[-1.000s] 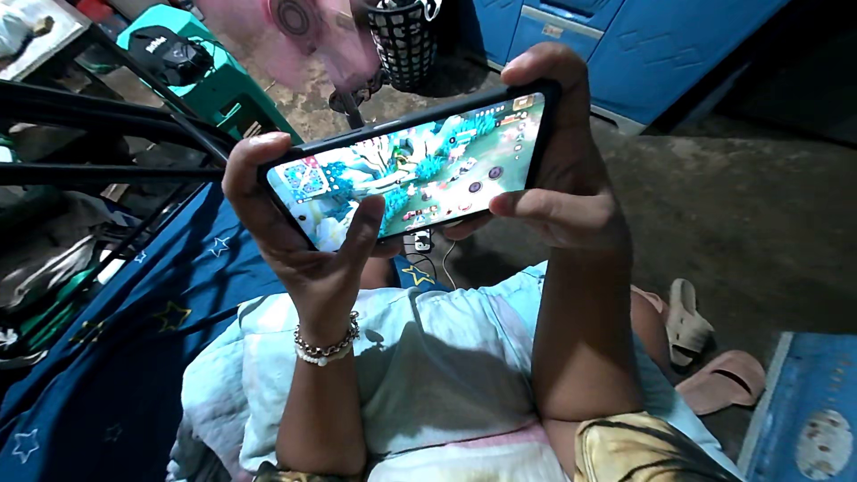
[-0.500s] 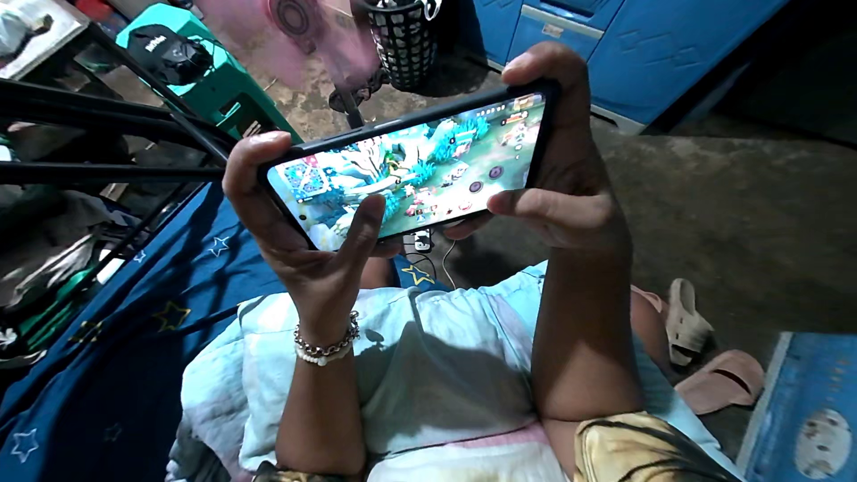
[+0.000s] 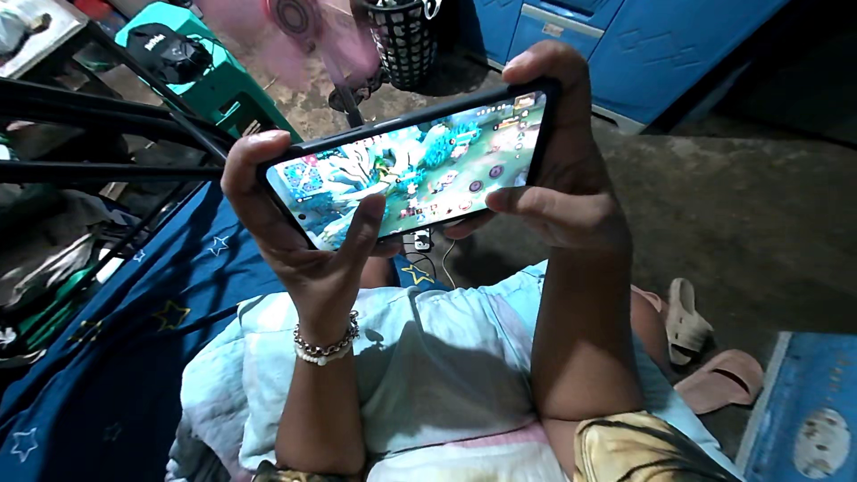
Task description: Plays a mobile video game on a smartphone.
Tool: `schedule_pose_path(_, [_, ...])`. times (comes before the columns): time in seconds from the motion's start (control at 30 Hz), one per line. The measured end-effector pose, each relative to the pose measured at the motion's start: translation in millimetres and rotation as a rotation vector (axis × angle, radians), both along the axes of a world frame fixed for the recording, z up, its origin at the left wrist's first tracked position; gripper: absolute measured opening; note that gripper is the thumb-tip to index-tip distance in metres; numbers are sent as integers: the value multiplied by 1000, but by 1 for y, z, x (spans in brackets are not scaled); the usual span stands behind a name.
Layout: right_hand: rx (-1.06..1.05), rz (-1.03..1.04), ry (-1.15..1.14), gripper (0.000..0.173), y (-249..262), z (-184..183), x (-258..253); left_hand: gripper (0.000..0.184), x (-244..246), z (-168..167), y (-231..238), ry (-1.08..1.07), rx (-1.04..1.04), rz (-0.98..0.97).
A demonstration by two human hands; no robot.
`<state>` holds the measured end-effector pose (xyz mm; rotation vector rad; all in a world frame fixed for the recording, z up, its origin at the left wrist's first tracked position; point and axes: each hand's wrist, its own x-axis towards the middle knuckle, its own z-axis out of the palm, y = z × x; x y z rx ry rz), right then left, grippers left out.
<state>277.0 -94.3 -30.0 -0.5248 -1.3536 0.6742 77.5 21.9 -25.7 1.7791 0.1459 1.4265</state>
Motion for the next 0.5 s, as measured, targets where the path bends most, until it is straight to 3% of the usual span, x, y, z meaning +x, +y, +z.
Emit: schedule_pose_path(0.5, [16,17,9,71,2,0,0,70,2,-1,-2,-14,-21,-19])
